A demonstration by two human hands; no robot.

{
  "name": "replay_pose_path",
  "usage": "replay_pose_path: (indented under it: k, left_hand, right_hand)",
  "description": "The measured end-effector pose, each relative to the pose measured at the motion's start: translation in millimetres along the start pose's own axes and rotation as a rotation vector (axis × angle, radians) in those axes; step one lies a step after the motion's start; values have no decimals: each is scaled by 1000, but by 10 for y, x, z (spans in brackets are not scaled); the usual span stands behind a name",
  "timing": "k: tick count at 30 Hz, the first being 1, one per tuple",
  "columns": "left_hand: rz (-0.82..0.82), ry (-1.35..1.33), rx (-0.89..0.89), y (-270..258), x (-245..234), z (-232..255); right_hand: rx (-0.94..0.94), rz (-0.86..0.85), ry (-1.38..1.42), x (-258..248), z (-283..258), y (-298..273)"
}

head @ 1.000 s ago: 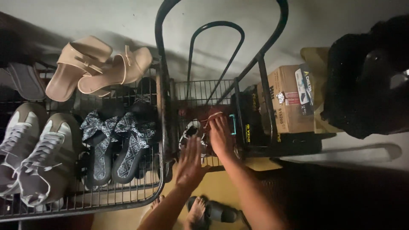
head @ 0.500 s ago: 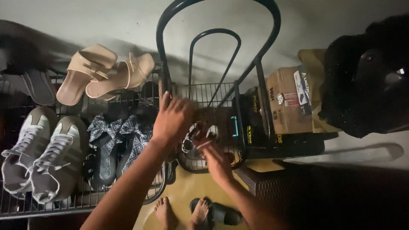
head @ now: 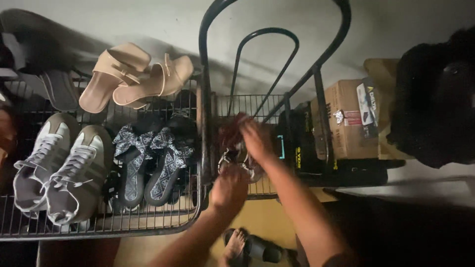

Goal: Organizing, wiping, and arranging various pairs of shoes on a multi-tier metal shoe rack.

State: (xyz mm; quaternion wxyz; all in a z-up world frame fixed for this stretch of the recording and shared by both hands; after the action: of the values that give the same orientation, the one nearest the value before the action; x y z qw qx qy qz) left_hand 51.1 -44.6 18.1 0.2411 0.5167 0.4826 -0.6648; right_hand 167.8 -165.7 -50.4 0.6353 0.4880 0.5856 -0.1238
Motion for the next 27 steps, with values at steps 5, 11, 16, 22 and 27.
replay_pose_path:
  k: [5, 11, 16, 22, 27]
  left_hand:
    - [-341, -115, -177, -231, 868, 160]
    - [-323, -118, -185, -403, 756, 71]
    - [-271, -10, -110, -339, 1097, 122]
    - [-286, 27, -106, -375, 1005, 57]
    - [-187, 15, -135, -326, 1051, 106]
  right_hand:
    - [294, 128, 189, 27, -94, 63]
    - [199, -211, 34, -20, -695, -720]
    - [69, -309, 143, -599, -1252, -1146]
    - [278, -275, 262, -752, -1178, -1320]
    - [1134, 163, 399, -1044, -491, -1316]
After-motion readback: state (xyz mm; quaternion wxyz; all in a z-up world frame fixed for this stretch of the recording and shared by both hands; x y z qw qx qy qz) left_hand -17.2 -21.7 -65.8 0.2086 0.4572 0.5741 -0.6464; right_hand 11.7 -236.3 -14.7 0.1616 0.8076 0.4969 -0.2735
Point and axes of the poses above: each hand's wrist, its own y-axis towards the middle knuckle, its own x-axis out of the palm, z = x × y, the point moved 6 cm from there along y, towards the middle knuckle, and after that the axes turned 11 degrees about -x, right-handed, at the moved point
